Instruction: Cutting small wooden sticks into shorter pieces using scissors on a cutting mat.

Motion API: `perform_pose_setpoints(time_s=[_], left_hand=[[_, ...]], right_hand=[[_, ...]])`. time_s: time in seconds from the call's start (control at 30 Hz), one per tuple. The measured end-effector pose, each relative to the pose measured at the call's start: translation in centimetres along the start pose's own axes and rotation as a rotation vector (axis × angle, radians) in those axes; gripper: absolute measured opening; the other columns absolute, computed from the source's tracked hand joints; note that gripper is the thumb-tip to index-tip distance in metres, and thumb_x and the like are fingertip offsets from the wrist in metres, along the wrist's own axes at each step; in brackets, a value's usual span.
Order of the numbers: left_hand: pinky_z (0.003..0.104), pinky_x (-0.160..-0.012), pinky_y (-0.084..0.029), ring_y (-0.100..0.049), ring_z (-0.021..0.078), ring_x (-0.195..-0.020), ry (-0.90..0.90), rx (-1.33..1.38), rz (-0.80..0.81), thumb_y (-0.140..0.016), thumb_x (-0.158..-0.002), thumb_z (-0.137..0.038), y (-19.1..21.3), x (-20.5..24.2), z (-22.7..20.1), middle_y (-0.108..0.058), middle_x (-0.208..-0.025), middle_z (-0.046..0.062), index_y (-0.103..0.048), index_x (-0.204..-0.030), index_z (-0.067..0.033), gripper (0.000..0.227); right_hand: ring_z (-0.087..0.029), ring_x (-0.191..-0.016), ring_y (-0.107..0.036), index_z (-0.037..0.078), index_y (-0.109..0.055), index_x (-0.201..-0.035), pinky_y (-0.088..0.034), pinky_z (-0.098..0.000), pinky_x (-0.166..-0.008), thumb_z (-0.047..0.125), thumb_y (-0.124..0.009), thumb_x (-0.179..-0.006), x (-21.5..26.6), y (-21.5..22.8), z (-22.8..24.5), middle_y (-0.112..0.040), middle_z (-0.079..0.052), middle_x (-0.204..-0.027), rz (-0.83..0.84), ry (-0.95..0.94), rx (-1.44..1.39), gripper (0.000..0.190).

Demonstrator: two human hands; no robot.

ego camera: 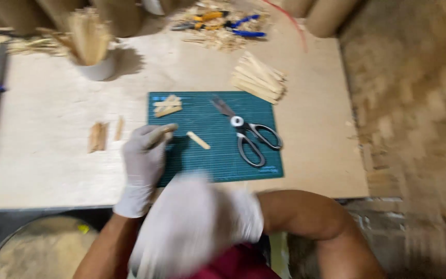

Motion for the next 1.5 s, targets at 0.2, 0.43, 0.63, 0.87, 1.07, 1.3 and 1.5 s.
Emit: perform_pose_setpoints(time_s=[0.2,0.43,0.63,0.87,1.07,1.3,1.5], left_hand=[[0.037,-0.087,-0.055,-0.072,0.0327,-0.092,-0.019,-0.106,0.086,-0.083,-0.095,-0.005,-0.4,0.4,1.3,-0.074,-0.092,0.013,-0.082,-0.104,-0.0111,0.011],[0.038,-0.09,-0.057,-0.071,0.0315,-0.09,-0.032,-0.209,0.021,-0.088,-0.095,-0.009,-0.3,1.0,1.6,-0.071,-0.088,0.009,-0.084,-0.107,-0.0142,0.013],[0.039,-0.089,-0.057,-0.07,0.03,-0.09,0.02,-0.124,0.027,-0.087,-0.092,-0.01,-0.7,0.7,1.7,-0.071,-0.086,0.006,-0.083,-0.104,-0.0174,0.014],[0.038,-0.09,-0.055,-0.07,0.0283,-0.089,0.149,-0.104,0.051,-0.081,-0.096,-0.015,-0.3,0.4,1.5,-0.071,-0.082,0.004,-0.083,-0.099,-0.0225,0.008],[0.037,-0.089,-0.054,-0.069,0.0268,-0.086,0.138,-0.068,0.072,-0.076,-0.098,-0.014,-1.0,0.1,1.8,-0.072,-0.08,0.005,-0.083,-0.098,-0.023,0.011],[0.046,-0.081,-0.053,-0.07,0.0375,-0.085,0.002,-0.044,0.072,-0.075,-0.09,-0.013,-0.6,-0.1,3.0,-0.075,-0.079,0.009,-0.082,-0.094,-0.0229,0.013],[0.043,-0.079,-0.058,-0.071,0.0326,-0.083,0.053,-0.126,-0.012,-0.082,-0.083,-0.022,-2.0,0.3,4.0,-0.073,-0.077,0.008,-0.083,-0.095,-0.0238,0.012]], right_hand=[[-0.017,-0.07,-0.073,0.014,-0.076,-0.09,-0.062,-0.0272,-0.059,0.009,-0.086,-0.077,2.3,5.4,-2.6,-0.073,-0.003,-0.081,0.014,-0.057,0.15,0.017],[-0.013,-0.074,-0.073,0.019,-0.076,-0.094,-0.061,-0.0241,-0.062,0.014,-0.084,-0.08,3.6,4.6,-4.2,-0.072,0.003,-0.084,0.086,-0.065,0.165,0.017],[-0.01,-0.077,-0.072,0.023,-0.076,-0.097,-0.061,-0.0214,-0.064,0.018,-0.082,-0.082,6.3,1.0,-13.2,-0.071,0.007,-0.087,0.137,-0.06,0.143,0.017],[-0.006,-0.081,-0.072,0.027,-0.077,-0.101,-0.061,-0.0183,-0.066,0.023,-0.081,-0.085,2.5,0.7,-2.3,-0.07,0.013,-0.09,0.205,-0.063,0.109,0.017],[-0.002,-0.084,-0.071,0.032,-0.077,-0.104,-0.06,-0.0157,-0.068,0.027,-0.079,-0.087,0.9,-0.2,-0.9,-0.07,0.017,-0.093,0.244,-0.063,0.091,0.018],[0.002,-0.088,-0.071,0.036,-0.077,-0.108,-0.06,-0.0125,-0.071,0.031,-0.078,-0.09,0.0,-5.8,1.2,-0.069,0.022,-0.096,0.329,-0.007,-0.009,0.019],[-0.009,-0.074,-0.068,0.032,-0.08,-0.102,-0.056,-0.0251,-0.069,0.028,-0.078,-0.089,-1.7,-9.2,0.1,-0.072,0.009,-0.089,0.455,-0.086,0.048,0.014]])
Point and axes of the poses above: each hand's wrist, its own x-axis away from the middle knuckle, its own y-axis out of the back of the hand, z = x × y, the point moved 7 cm from there along -x, towards the middle knuckle
